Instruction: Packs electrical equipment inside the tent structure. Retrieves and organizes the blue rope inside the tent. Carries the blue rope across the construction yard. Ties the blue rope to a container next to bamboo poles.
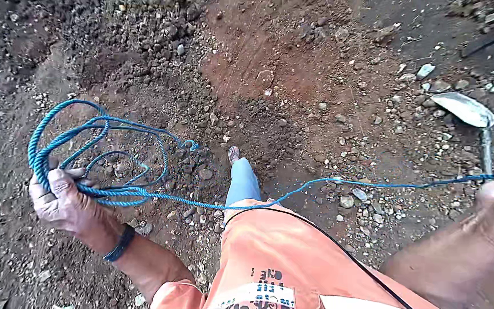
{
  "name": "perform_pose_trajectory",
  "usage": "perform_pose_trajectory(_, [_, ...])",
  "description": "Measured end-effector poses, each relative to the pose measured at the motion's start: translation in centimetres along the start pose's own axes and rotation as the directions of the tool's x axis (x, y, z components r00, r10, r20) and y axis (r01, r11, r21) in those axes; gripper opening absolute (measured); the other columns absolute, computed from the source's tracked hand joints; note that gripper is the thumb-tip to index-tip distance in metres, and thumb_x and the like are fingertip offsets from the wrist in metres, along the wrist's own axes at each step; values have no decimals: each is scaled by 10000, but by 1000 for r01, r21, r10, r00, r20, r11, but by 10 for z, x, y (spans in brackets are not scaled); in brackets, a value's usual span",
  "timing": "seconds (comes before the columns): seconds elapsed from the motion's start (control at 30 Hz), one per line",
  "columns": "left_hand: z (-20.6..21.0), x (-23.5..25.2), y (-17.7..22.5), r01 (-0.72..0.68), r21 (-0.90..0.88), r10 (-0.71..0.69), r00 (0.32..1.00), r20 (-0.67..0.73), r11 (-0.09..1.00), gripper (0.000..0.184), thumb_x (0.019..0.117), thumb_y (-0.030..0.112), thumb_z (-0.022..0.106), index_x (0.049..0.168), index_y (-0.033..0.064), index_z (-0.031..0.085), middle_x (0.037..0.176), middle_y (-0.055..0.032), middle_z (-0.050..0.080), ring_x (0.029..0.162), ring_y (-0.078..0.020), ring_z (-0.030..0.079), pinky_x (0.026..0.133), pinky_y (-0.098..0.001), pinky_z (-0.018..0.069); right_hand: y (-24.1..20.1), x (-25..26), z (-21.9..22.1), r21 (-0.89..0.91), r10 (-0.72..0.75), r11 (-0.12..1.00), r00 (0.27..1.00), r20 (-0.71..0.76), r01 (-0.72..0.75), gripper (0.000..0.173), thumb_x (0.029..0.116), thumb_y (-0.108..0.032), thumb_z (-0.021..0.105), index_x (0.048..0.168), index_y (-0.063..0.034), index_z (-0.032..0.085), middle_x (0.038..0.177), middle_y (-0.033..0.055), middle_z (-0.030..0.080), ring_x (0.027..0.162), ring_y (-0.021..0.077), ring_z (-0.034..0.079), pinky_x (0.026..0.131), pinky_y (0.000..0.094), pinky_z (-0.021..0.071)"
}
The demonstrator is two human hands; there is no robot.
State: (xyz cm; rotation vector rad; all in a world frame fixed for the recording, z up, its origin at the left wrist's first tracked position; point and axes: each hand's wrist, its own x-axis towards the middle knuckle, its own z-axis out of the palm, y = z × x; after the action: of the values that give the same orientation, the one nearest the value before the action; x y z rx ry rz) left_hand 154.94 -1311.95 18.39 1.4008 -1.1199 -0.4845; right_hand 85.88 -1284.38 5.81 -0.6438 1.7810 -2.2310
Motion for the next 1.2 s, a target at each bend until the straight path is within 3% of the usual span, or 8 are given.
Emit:
perform_pose_trajectory(0.17, [110,103,-55,0,-10,1,1000,14,1000,262,1095,141,451,1285,-14,543,787,4,670,584,-97,635,514,-248,550,21,59,134,-39,-121,992,988,-93,118,316,1051,-74,334,787,-134,496,577,-42,477,494,91,494,540,249,480])
perform_pose_trajectory(0.23, [172,161,-89,17,6,-17,999,52,1000,250,1080,132,484,1259,-30,550,807,29,671,635,-58,647,581,-224,562,33,87,184,-87,-175,982,978,-114,165,321,1057,-101,316,798,-139,502,585,-55,488,484,81,493,515,239,472])
perform_pose_trajectory(0.33, [248,230,-125,105,13,-105,988,115,994,235,1056,125,541,1215,-43,580,814,20,676,685,-49,660,662,-223,573,30,121,261,-159,-147,981,967,-206,115,353,1081,-158,274,809,-147,499,581,-56,493,450,82,467,463,238,450])
perform_pose_trajectory(0.5, [362,328,-125,168,-68,-148,961,235,983,257,1059,144,549,1249,-29,561,812,-16,703,571,-85,644,494,-240,553,33,186,353,-225,-199,962,959,-202,152,373,1091,-202,275,838,-159,546,604,-71,529,451,71,470,446,237,439])
perform_pose_trajectory(0.7, [486,419,-130,123,-90,-91,951,296,988,293,1056,151,552,1282,-35,563,824,-28,714,571,-83,639,495,-232,543,83,269,463,-141,-126,987,916,-382,77,229,1098,-213,289,1095,-138,506,627,-74,517,421,80,450,395,248,428])
perform_pose_trajectory(0.87, [612,486,-139,114,-110,-65,925,376,987,296,1061,147,545,1287,-42,563,831,-41,714,585,-92,644,509,-232,548,155,349,550,-135,-90,990,912,-401,39,173,1085,-197,352,1134,-146,510,645,-67,546,419,90,468,382,261,442])
perform_pose_trajectory(1.0, [737,550,-164,118,-66,-78,899,431,991,302,1065,166,547,1285,-39,573,842,-56,724,589,-108,652,504,-245,549,212,434,630,-101,-21,994,890,-455,-29,178,1111,-228,359,1221,-160,482,696,-52,588,442,96,519,387,256,474])
perform_pose_trajectory(1.2, [892,643,-175,177,-6,-155,876,457,984,277,1063,150,549,1271,-27,596,839,-71,715,597,-123,652,510,-260,551,241,583,772,-110,45,990,926,-374,-93,266,1114,-254,377,1320,-177,525,674,-70,567,431,68,483,380,231,441])
